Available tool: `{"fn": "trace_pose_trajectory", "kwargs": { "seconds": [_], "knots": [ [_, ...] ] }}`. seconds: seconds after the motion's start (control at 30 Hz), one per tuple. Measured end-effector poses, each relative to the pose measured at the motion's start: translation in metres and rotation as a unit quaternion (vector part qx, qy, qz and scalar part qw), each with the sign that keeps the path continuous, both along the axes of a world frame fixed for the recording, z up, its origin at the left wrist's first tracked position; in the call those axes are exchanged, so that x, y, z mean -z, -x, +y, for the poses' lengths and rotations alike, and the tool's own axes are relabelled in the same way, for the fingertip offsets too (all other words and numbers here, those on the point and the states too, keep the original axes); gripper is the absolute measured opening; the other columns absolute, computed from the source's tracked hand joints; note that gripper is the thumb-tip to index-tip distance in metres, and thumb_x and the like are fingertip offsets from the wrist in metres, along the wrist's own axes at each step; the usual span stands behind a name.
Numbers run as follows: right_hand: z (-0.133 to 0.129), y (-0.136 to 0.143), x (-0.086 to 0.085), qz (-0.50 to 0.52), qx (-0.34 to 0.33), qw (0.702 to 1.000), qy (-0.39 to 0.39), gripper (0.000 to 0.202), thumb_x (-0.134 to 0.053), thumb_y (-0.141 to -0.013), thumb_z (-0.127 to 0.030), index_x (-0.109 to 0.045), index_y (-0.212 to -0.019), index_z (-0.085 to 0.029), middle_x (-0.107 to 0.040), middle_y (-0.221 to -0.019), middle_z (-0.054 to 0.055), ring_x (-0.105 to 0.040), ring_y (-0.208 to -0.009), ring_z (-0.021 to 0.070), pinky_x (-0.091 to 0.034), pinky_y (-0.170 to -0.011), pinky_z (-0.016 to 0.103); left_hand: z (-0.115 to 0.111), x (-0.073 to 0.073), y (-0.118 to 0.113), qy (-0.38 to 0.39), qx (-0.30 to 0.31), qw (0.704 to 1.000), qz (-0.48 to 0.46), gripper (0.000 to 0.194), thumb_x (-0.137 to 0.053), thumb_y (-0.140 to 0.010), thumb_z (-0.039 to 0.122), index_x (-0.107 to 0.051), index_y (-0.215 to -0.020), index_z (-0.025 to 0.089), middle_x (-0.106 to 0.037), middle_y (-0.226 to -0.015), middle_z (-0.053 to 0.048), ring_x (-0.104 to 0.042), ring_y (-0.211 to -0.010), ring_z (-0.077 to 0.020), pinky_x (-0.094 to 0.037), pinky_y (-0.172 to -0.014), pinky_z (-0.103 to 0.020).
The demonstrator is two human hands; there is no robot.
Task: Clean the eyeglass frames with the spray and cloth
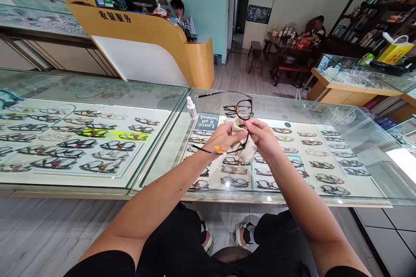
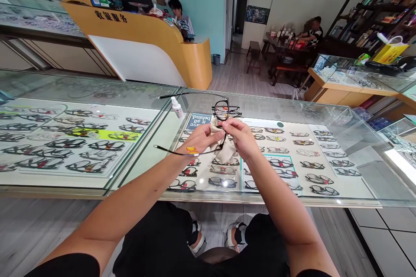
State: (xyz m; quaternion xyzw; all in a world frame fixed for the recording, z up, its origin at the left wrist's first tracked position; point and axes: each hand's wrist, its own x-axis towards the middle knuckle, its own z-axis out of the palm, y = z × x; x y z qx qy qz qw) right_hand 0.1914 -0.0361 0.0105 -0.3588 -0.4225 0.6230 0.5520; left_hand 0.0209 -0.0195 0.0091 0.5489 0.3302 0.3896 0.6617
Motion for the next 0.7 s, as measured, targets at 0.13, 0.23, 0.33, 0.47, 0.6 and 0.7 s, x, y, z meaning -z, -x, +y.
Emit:
{"fn": "trace_pose_trajectory", "kwargs": {
  "seconds": [0.13,0.23,0.33,0.47,0.6,0.7],
  "knots": [
    [-0.001,-0.001,-0.002,-0.013,0.002,1.0,-0.018,0.035,-0.097,-0.072,-0.052,-0.079,-0.079,-0.024,-0.079,-0.095,0.002,-0.064,-0.086,0.0174,-0.051,-0.079,0.029,-0.002,-0.004,0.003,-0.04,-0.002,0.999,0.017,0.066,-0.089,-0.071,0.074,-0.055,-0.072,0.018,-0.047,-0.059,0.005,-0.038,-0.053,-0.0067,-0.026,-0.051,-0.023],
    [0.001,-0.002,-0.002,-0.006,0.001,1.0,0.0,0.034,-0.097,-0.07,-0.05,-0.078,-0.079,-0.024,-0.077,-0.09,0.001,-0.064,-0.082,0.0175,-0.052,-0.077,0.03,-0.003,-0.011,0.008,-0.062,0.044,0.997,0.024,0.063,-0.088,-0.076,0.071,-0.054,-0.073,0.018,-0.046,-0.062,0.006,-0.037,-0.056,-0.007,-0.028,-0.053,-0.023],
    [0.002,-0.003,-0.002,0.003,0.004,1.0,0.019,0.033,-0.097,-0.068,-0.047,-0.077,-0.079,-0.023,-0.077,-0.086,0.001,-0.062,-0.075,0.0168,-0.051,-0.072,0.031,-0.002,-0.013,0.011,-0.058,0.062,0.996,0.025,0.056,-0.094,-0.072,0.061,-0.061,-0.083,0.017,-0.052,-0.069,0.005,-0.043,-0.062,-0.0084,-0.035,-0.058,-0.023],
    [0.002,-0.002,-0.003,0.007,-0.001,1.0,0.012,0.032,-0.097,-0.069,-0.046,-0.077,-0.077,-0.023,-0.078,-0.089,0.001,-0.06,-0.075,0.0155,-0.048,-0.072,0.029,-0.001,-0.004,0.01,-0.056,0.039,0.997,0.031,0.054,-0.098,-0.069,0.051,-0.064,-0.094,0.016,-0.057,-0.073,0.003,-0.048,-0.064,-0.0099,-0.035,-0.059,-0.023],
    [0.001,-0.001,-0.004,-0.017,-0.007,1.0,-0.008,0.03,-0.095,-0.072,-0.048,-0.078,-0.077,-0.024,-0.08,-0.095,0.002,-0.063,-0.085,0.017,-0.049,-0.082,0.03,0.0,0.004,0.006,-0.07,-0.011,0.996,0.047,0.056,-0.093,-0.074,0.061,-0.063,-0.088,0.016,-0.05,-0.065,0.006,-0.038,-0.057,-0.0077,-0.026,-0.054,-0.022],
    [0.001,-0.001,-0.003,-0.022,-0.002,1.0,-0.02,0.03,-0.095,-0.073,-0.049,-0.079,-0.077,-0.024,-0.079,-0.095,0.002,-0.064,-0.089,0.0182,-0.05,-0.087,0.032,0.001,0.004,0.005,-0.066,-0.023,0.996,0.047,0.061,-0.089,-0.074,0.071,-0.061,-0.082,0.017,-0.05,-0.064,0.005,-0.04,-0.057,-0.0079,-0.027,-0.054,-0.022]
  ]
}}
